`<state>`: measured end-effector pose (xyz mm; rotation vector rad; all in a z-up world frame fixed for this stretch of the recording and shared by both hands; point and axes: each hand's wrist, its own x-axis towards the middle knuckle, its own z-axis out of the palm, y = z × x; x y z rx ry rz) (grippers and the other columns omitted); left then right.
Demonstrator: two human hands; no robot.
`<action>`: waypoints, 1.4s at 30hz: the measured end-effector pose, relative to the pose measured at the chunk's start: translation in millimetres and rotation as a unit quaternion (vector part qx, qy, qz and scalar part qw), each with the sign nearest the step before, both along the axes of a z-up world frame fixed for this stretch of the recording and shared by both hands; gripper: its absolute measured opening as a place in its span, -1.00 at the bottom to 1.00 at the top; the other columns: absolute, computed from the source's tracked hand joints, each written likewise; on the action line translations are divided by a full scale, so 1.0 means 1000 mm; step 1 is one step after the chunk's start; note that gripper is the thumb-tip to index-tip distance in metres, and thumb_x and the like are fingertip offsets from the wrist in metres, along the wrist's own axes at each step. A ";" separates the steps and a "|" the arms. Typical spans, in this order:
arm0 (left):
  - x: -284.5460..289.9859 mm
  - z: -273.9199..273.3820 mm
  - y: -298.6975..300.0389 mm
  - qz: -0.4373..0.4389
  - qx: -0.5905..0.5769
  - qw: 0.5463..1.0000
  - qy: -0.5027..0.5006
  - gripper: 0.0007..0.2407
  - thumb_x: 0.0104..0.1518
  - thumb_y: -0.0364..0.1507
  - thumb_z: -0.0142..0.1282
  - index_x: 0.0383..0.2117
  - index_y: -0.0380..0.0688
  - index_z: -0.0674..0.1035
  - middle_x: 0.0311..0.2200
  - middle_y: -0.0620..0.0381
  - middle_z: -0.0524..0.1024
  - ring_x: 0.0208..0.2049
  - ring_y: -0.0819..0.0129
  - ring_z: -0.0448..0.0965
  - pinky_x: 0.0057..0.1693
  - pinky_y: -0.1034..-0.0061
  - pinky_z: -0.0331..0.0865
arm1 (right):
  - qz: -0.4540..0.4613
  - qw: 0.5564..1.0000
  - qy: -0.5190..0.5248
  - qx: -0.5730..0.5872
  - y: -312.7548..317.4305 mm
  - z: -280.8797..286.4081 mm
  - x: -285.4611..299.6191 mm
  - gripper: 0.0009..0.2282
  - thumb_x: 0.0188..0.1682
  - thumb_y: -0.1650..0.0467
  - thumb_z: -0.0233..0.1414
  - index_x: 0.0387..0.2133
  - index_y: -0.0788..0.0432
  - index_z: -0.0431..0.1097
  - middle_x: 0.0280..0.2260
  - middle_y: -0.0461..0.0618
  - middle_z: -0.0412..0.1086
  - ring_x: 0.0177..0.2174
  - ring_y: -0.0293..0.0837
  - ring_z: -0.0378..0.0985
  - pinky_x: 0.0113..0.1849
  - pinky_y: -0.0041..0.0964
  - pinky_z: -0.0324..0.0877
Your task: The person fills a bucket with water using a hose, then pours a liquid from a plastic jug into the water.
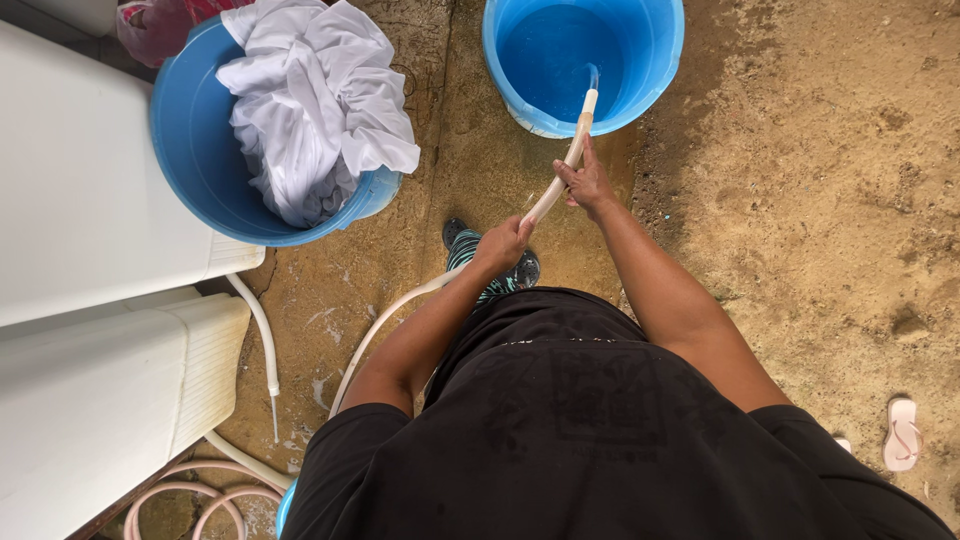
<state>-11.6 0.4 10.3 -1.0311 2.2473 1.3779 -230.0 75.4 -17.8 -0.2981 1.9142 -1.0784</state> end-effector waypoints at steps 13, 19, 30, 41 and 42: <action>0.000 0.004 0.002 0.028 0.010 0.999 0.017 -0.50 0.32 0.03 -0.37 -0.09 -0.09 0.55 -0.33 -0.16 0.60 -0.21 -0.15 0.60 -0.03 0.03 0.39 | 0.019 1.000 0.015 -0.009 -0.003 -0.001 -0.003 -0.12 0.07 0.26 0.17 0.47 -0.15 -0.46 -0.36 0.06 0.49 -0.52 -0.27 0.48 -0.60 -0.33 0.38; -0.002 0.000 0.003 0.021 0.006 1.000 0.013 -0.49 0.33 0.03 -0.37 -0.15 -0.12 0.55 -0.35 -0.17 0.60 -0.22 -0.17 0.60 -0.04 0.03 0.39 | 0.007 1.000 -0.002 -0.021 0.000 0.000 -0.004 -0.10 0.06 0.27 0.17 0.47 -0.15 -0.47 -0.39 0.08 0.46 -0.54 -0.22 0.43 -0.61 -0.32 0.33; -0.007 -0.001 0.004 0.002 0.008 1.000 0.003 -0.50 0.34 0.02 -0.40 -0.16 -0.11 0.54 -0.36 -0.14 0.60 -0.27 -0.08 0.62 -0.07 0.06 0.41 | -0.004 1.000 0.001 -0.015 0.006 0.002 -0.005 -0.12 0.07 0.25 0.16 0.47 -0.20 -0.47 -0.32 0.11 0.50 -0.45 -0.18 0.54 -0.57 -0.31 0.40; -0.029 -0.023 -0.013 0.032 0.032 0.999 0.020 -0.43 0.36 0.06 -0.42 0.00 -0.12 0.58 -0.16 -0.18 0.63 -0.07 -0.08 0.62 0.08 0.11 0.42 | -0.139 0.951 -0.276 -0.031 -0.005 0.038 0.057 -0.40 0.12 -0.08 -0.18 -0.19 0.26 0.39 -0.30 0.14 0.49 -0.30 -0.07 0.54 -0.32 -0.08 0.48; -0.034 -0.029 -0.013 0.048 0.032 0.998 0.019 -0.43 0.36 0.06 -0.42 0.00 -0.12 0.58 -0.16 -0.18 0.63 -0.07 -0.08 0.62 0.08 0.11 0.42 | -0.149 0.919 -0.362 -0.047 -0.009 0.042 0.063 -0.41 0.02 -0.09 -0.32 -0.37 0.13 0.43 -0.32 0.10 0.54 -0.30 -0.11 0.59 -0.32 -0.09 0.52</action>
